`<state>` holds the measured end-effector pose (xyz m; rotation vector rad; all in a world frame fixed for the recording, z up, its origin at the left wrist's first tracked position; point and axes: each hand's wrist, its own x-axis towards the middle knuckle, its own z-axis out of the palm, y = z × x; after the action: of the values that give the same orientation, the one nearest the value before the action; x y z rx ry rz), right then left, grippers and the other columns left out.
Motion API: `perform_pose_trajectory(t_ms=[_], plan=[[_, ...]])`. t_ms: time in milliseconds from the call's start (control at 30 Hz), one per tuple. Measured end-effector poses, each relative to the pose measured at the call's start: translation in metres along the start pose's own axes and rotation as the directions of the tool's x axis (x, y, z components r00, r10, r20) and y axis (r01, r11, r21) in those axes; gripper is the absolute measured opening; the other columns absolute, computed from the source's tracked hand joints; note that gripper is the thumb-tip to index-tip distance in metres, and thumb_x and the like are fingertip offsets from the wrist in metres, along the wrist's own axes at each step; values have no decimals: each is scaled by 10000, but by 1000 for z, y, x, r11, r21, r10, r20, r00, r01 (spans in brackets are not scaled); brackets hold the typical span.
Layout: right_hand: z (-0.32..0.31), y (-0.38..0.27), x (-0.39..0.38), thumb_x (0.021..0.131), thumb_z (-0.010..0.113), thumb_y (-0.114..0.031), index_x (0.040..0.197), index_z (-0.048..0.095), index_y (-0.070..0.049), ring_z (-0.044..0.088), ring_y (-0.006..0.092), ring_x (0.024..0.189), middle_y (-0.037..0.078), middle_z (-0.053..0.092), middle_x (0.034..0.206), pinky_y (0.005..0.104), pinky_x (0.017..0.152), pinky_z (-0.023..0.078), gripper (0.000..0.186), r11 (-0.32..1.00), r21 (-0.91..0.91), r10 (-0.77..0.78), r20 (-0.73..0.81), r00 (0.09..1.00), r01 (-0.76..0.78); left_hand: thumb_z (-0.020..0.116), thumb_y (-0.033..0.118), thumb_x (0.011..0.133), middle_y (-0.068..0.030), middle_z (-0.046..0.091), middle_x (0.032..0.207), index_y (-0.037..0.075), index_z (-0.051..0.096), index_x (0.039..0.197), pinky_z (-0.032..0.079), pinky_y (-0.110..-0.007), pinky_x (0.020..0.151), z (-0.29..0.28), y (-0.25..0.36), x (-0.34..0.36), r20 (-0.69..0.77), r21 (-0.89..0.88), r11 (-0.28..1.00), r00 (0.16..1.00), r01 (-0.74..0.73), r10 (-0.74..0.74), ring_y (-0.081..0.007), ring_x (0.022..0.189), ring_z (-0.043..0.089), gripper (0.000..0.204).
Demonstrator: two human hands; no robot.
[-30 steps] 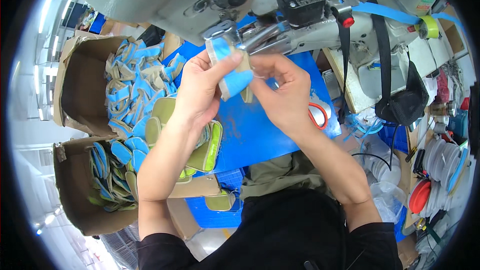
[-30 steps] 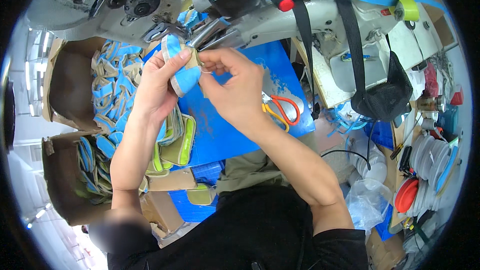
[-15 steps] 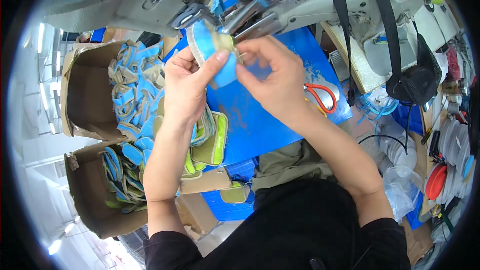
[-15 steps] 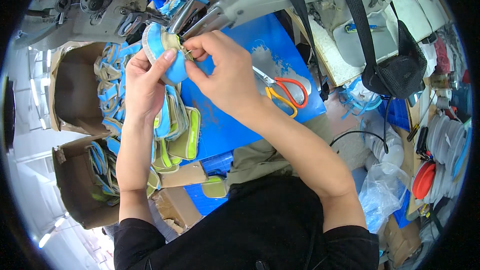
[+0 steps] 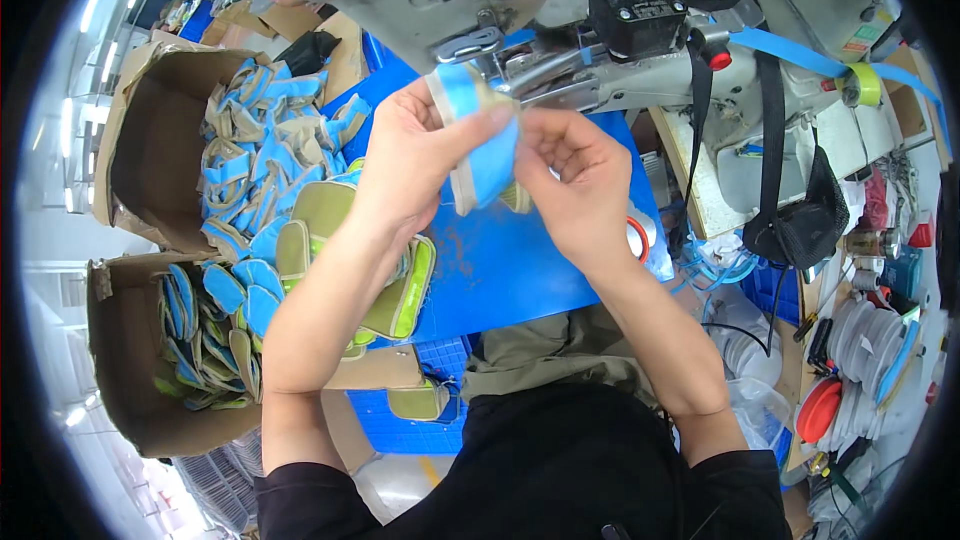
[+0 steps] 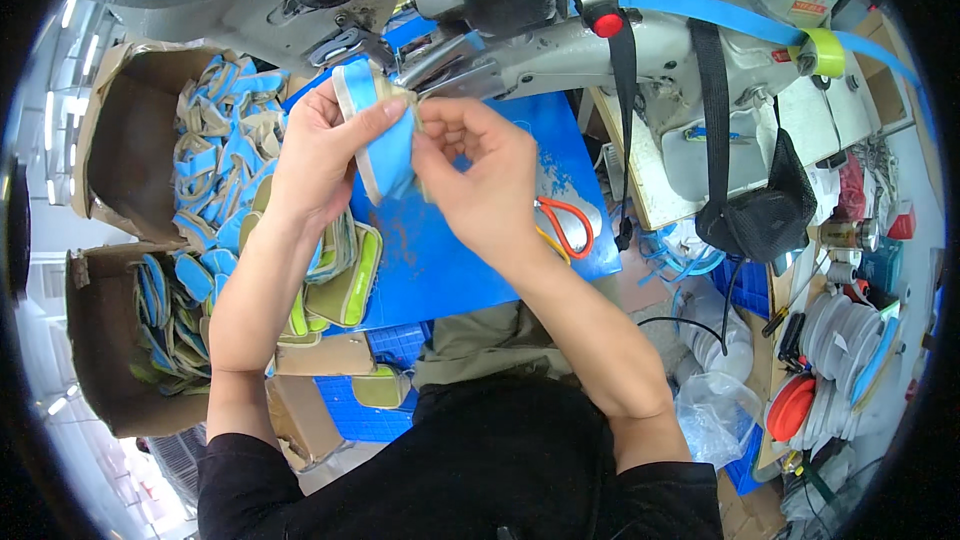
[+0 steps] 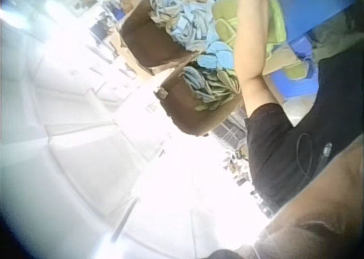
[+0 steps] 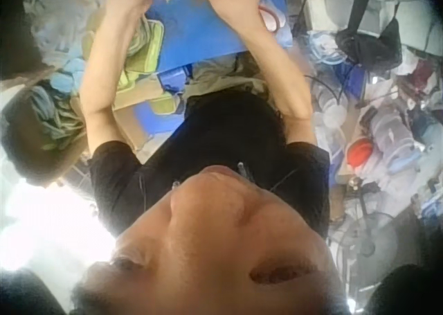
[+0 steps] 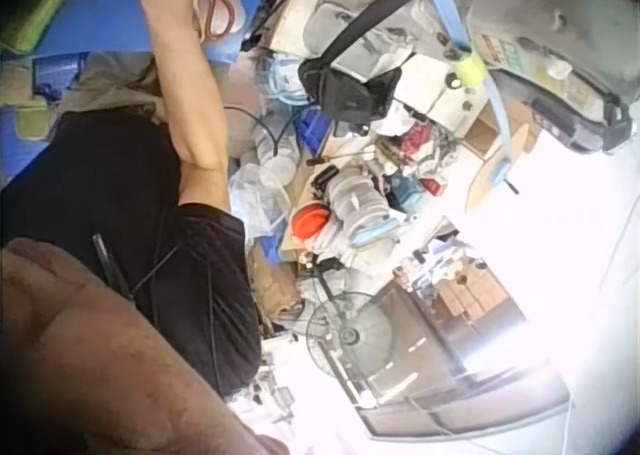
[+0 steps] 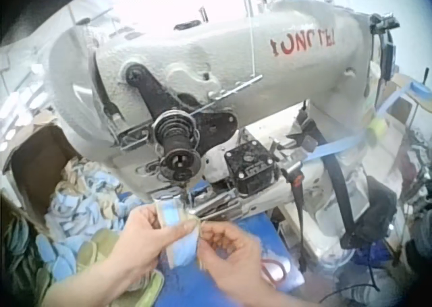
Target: The person sews a blue fabric strip onto the edge of a small green and beige pouch using a sewing machine. They guide the pouch under the needle, trim the excess thread with scissors, and inspect the finished seam. The process is repeated for multiple pouches.
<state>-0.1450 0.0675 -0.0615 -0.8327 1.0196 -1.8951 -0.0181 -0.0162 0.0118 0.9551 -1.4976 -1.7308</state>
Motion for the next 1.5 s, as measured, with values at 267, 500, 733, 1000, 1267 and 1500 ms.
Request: perform_pose_trajectory(t_ms=[267,500,733,1000,1267,1500], plan=[[-6,-1,2,868,747,4,1072,721,2,646,61,744,28,712,876,215,629,514,205,998,-52,22,41,999,-20,743,104,940,-82,749,1060,-6,671,1171,582,-277,823,-3,2,-16,-58,81,996,998,-33,38,-124,907,711,266],[-10,0,1,860,758,-23,1068,720,-7,629,61,744,35,704,898,210,605,496,212,999,-37,1,71,997,1,658,158,1012,-59,740,1035,19,646,1215,597,-276,818,-8,-1,-19,35,-393,879,960,270,-279,-129,915,722,247],[-14,4,1,842,763,-23,1073,721,-20,628,70,741,35,701,886,217,594,481,234,998,-64,5,97,995,1,684,132,991,-60,742,1015,18,665,1161,595,-272,792,-2,-4,-20,-9,-320,916,966,241,-257,-123,868,720,206],[-15,-1,2,844,738,8,1117,710,-25,619,53,766,12,695,903,203,609,466,276,997,-66,43,129,991,-35,750,87,936,-59,746,1017,27,673,1114,583,-257,763,11,-9,-21,-65,-169,979,989,119,-131,-105,864,710,203],[-15,-3,1,879,670,56,1161,686,3,642,69,819,35,706,947,213,673,493,287,999,-34,43,182,982,-38,757,71,918,-49,747,950,18,702,1050,567,-248,691,13,-11,-19,-67,-101,991,993,91,-98,-84,784,692,152],[-13,-16,2,931,644,61,1227,655,54,677,103,930,77,724,1042,243,812,544,296,988,54,130,192,973,-142,750,58,901,-60,737,941,-11,707,1047,556,-259,665,13,2,-9,-67,-73,987,987,143,-148,-102,772,686,167]])
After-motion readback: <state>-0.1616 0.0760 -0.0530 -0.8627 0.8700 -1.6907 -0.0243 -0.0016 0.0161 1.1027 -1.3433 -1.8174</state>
